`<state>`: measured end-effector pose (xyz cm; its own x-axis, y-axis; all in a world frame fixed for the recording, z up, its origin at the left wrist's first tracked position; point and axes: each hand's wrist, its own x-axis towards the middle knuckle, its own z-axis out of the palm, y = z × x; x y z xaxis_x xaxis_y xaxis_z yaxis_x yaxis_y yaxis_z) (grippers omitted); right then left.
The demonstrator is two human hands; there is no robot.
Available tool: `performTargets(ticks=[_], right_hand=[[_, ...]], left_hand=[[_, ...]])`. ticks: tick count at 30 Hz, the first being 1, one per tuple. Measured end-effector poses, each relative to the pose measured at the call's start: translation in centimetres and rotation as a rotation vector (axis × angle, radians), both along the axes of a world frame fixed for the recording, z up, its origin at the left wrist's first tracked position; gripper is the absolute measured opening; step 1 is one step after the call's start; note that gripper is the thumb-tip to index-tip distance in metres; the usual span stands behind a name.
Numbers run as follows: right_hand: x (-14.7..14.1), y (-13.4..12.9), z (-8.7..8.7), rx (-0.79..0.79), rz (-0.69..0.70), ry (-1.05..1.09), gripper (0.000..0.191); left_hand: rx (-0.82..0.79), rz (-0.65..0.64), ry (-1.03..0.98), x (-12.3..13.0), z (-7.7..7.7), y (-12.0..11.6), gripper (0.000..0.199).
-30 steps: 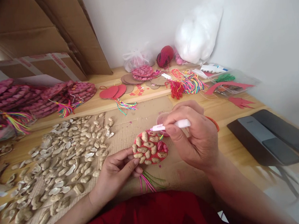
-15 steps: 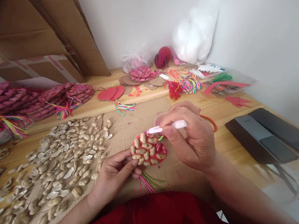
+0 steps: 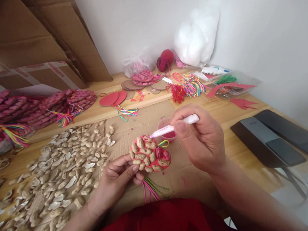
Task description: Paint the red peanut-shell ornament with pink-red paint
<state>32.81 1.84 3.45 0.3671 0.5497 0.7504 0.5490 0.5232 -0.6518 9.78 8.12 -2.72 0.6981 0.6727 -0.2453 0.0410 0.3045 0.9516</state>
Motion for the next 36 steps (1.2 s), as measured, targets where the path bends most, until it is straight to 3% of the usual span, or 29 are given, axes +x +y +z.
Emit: performTargets(ticks=[13, 19, 24, 36], right_hand=[[0.48, 0.03, -0.53, -0.045, 0.046, 0.097, 0.007], [0.53, 0.04, -0.47, -0.063, 0.148, 0.145, 0.007], [0.71, 0.05, -0.48, -0.038, 0.076, 0.132, 0.008], [0.46, 0.00, -0.15, -0.046, 0.140, 0.188, 0.011]], left_hand=[[-0.004, -0.013, 0.000, -0.14, -0.18, 0.12, 0.029], [-0.029, -0.026, -0.047, 0.00, -0.02, 0.04, 0.026], [-0.029, -0.014, -0.047, 0.03, -0.10, 0.06, 0.024], [-0.032, -0.025, -0.057, -0.11, -0.25, 0.16, 0.020]])
